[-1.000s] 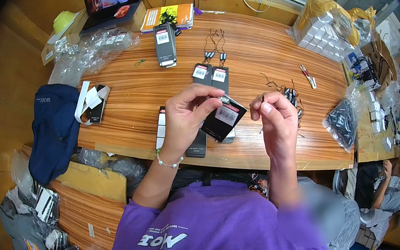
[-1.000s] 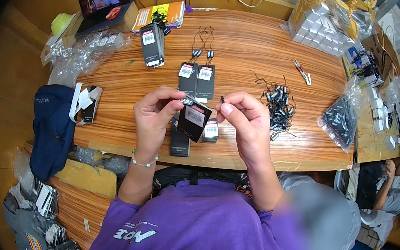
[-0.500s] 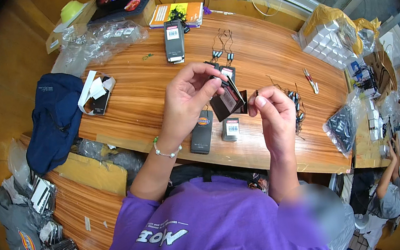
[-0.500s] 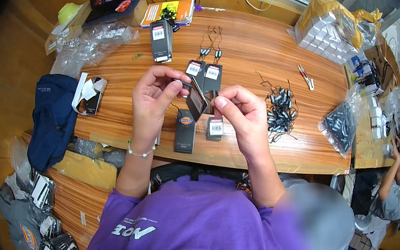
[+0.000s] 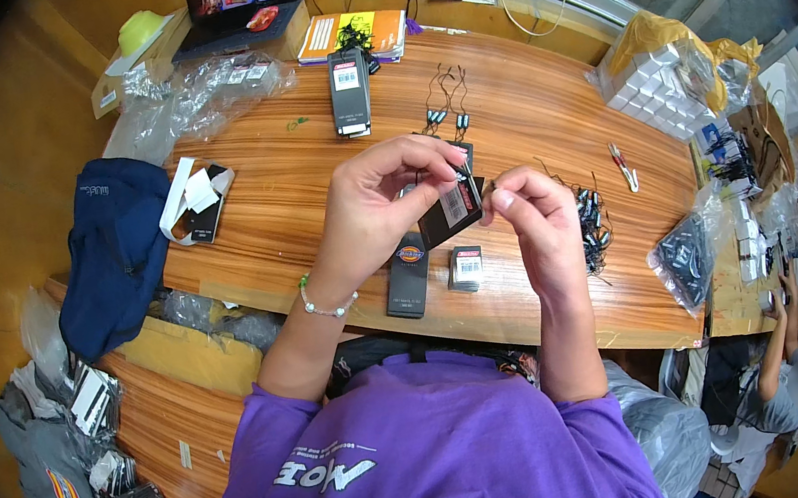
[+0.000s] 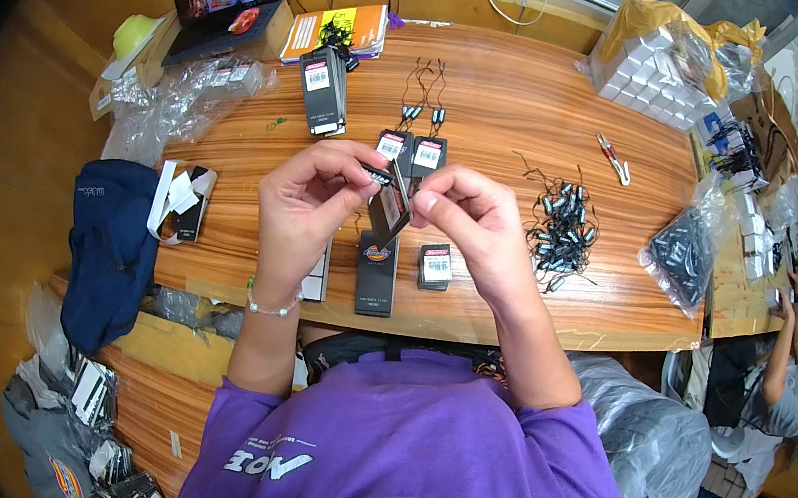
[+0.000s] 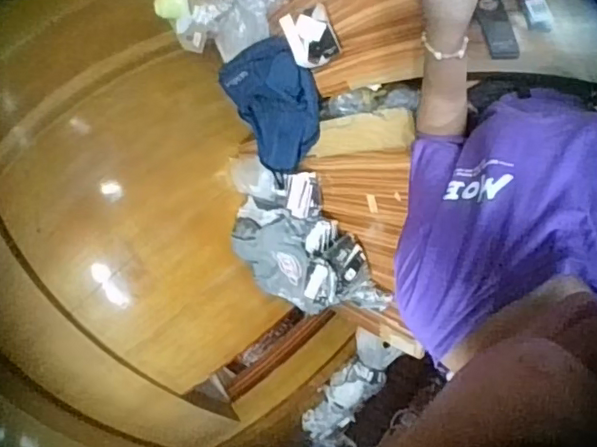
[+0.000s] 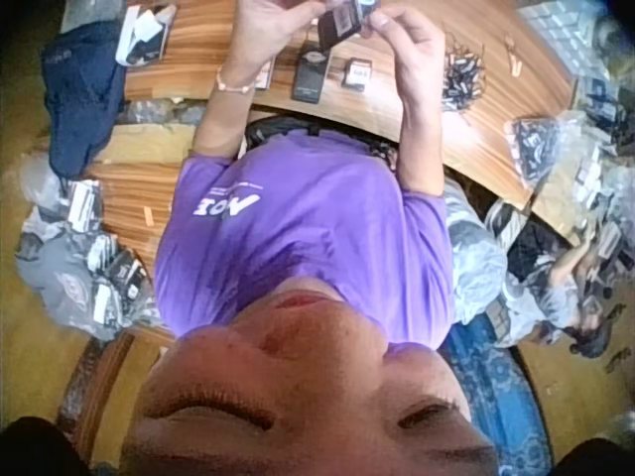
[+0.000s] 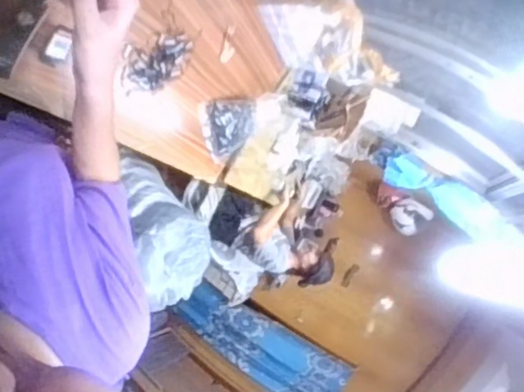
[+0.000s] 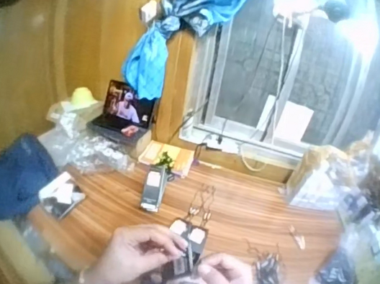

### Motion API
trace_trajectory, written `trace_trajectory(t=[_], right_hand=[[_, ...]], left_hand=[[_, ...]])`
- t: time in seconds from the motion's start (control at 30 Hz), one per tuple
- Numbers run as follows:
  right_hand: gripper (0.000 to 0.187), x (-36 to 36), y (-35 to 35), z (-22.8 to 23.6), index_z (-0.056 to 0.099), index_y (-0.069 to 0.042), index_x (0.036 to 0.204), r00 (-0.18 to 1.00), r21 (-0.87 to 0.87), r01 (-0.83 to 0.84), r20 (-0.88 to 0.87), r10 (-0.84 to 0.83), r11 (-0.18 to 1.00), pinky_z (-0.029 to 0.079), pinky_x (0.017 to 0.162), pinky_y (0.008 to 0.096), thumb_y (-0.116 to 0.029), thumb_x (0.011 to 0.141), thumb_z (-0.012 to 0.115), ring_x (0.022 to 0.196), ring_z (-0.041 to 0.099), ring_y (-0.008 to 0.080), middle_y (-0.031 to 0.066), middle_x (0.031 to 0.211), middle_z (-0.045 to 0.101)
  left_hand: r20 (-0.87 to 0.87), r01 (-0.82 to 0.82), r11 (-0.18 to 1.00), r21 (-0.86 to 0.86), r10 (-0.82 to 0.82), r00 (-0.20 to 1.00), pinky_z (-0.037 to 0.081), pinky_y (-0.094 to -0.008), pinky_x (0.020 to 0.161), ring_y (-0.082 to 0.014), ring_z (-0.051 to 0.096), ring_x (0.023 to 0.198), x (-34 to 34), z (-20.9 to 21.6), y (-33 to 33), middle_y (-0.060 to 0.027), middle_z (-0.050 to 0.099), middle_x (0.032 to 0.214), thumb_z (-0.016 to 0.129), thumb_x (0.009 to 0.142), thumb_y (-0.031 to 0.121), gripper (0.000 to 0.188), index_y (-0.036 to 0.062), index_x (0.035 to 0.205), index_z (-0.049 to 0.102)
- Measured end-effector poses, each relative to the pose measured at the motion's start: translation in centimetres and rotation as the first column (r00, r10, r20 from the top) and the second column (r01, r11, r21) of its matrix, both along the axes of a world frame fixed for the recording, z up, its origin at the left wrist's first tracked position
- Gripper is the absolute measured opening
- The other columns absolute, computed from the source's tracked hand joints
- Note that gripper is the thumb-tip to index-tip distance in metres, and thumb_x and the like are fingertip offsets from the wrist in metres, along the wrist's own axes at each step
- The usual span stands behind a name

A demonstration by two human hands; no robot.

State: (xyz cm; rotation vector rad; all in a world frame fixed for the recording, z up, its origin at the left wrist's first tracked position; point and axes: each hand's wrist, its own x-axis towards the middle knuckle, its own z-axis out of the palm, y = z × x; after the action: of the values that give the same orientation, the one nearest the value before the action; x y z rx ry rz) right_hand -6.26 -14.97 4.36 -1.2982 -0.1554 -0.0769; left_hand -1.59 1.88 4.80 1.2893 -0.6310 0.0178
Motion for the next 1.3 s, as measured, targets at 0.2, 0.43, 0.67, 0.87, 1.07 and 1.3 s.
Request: trace_trajectory(t=[0.2,0.43,0.67,0.87,1.07,1.3], right_hand=[[0.010,1.1,0.0,-0.1,0.060,0.001,0.080,0.998,-0.062,-0.063,-0.030,0.061,0.996,0.043,0.064,0.0203,-0.007,0.084,0.057,0.067,0.054,0.0072,0.0026,0.071,0.059],[0.011,1.6,-0.1,-0.3,0.060,0.001,0.079,0.998,-0.135,-0.048,-0.039,0.043,0.990,0.041,0.061,0.0199,-0.008,0.083,0.058,0.064,0.051,0.0061,0.0015,0.068,0.058],[0.007,1.8,-0.4,-0.5,0.061,0.002,0.079,0.995,-0.257,0.026,0.102,0.001,0.966,0.039,0.067,0.0198,-0.005,0.081,0.060,0.074,0.049,0.0062,0.0023,0.086,0.051],[0.004,2.1,-0.2,-0.9,0.063,0.002,0.079,0.995,-0.168,-0.010,0.098,0.027,0.986,0.040,0.069,0.0209,-0.002,0.078,0.063,0.077,0.049,0.0063,0.0046,0.099,0.047],[0.005,2.0,0.3,-1.0,0.063,0.002,0.079,0.999,-0.126,0.019,0.053,-0.012,0.992,0.038,0.062,0.0191,-0.003,0.079,0.063,0.069,0.048,0.0057,0.0041,0.093,0.051],[0.004,2.5,0.2,-2.0,0.062,0.001,0.079,0.998,-0.074,-0.036,0.040,0.039,0.997,0.039,0.061,0.0197,-0.003,0.079,0.063,0.069,0.048,0.0060,0.0031,0.086,0.055]], left_hand=[[-0.174,0.044,0.998,-0.046,-0.052,0.983,0.049,-0.0265,0.080,-0.0148,0.060,0.088,0.4,0.6,-0.4,-0.0104,0.062,0.094,0.060,0.075,-0.009,0.017,-0.0027,0.091,0.060],[-0.200,0.082,0.996,0.042,-0.072,0.977,0.049,-0.0262,0.079,-0.0147,0.060,0.087,1.0,0.0,-0.3,-0.0105,0.064,0.092,0.059,0.076,-0.009,0.019,-0.0036,0.094,0.062],[-0.180,0.131,0.973,0.190,-0.097,0.979,0.049,-0.0247,0.076,-0.0126,0.060,0.083,1.9,0.9,0.0,-0.0082,0.064,0.089,0.059,0.076,-0.007,0.017,-0.0029,0.092,0.063],[-0.239,0.171,0.974,0.148,-0.132,0.962,0.050,-0.0240,0.074,-0.0115,0.061,0.080,2.2,0.6,0.3,-0.0075,0.065,0.088,0.060,0.076,-0.006,0.016,-0.0031,0.091,0.064],[-0.216,0.184,0.959,0.216,-0.136,0.967,0.047,-0.0194,0.068,-0.0064,0.059,0.076,2.3,0.6,0.2,-0.0050,0.065,0.083,0.060,0.076,-0.005,0.014,-0.0016,0.089,0.066],[-0.191,0.191,0.960,0.206,-0.152,0.970,0.046,-0.0183,0.064,-0.0054,0.057,0.072,2.6,0.2,0.7,-0.0033,0.065,0.079,0.062,0.076,-0.003,0.013,-0.0007,0.087,0.066]])
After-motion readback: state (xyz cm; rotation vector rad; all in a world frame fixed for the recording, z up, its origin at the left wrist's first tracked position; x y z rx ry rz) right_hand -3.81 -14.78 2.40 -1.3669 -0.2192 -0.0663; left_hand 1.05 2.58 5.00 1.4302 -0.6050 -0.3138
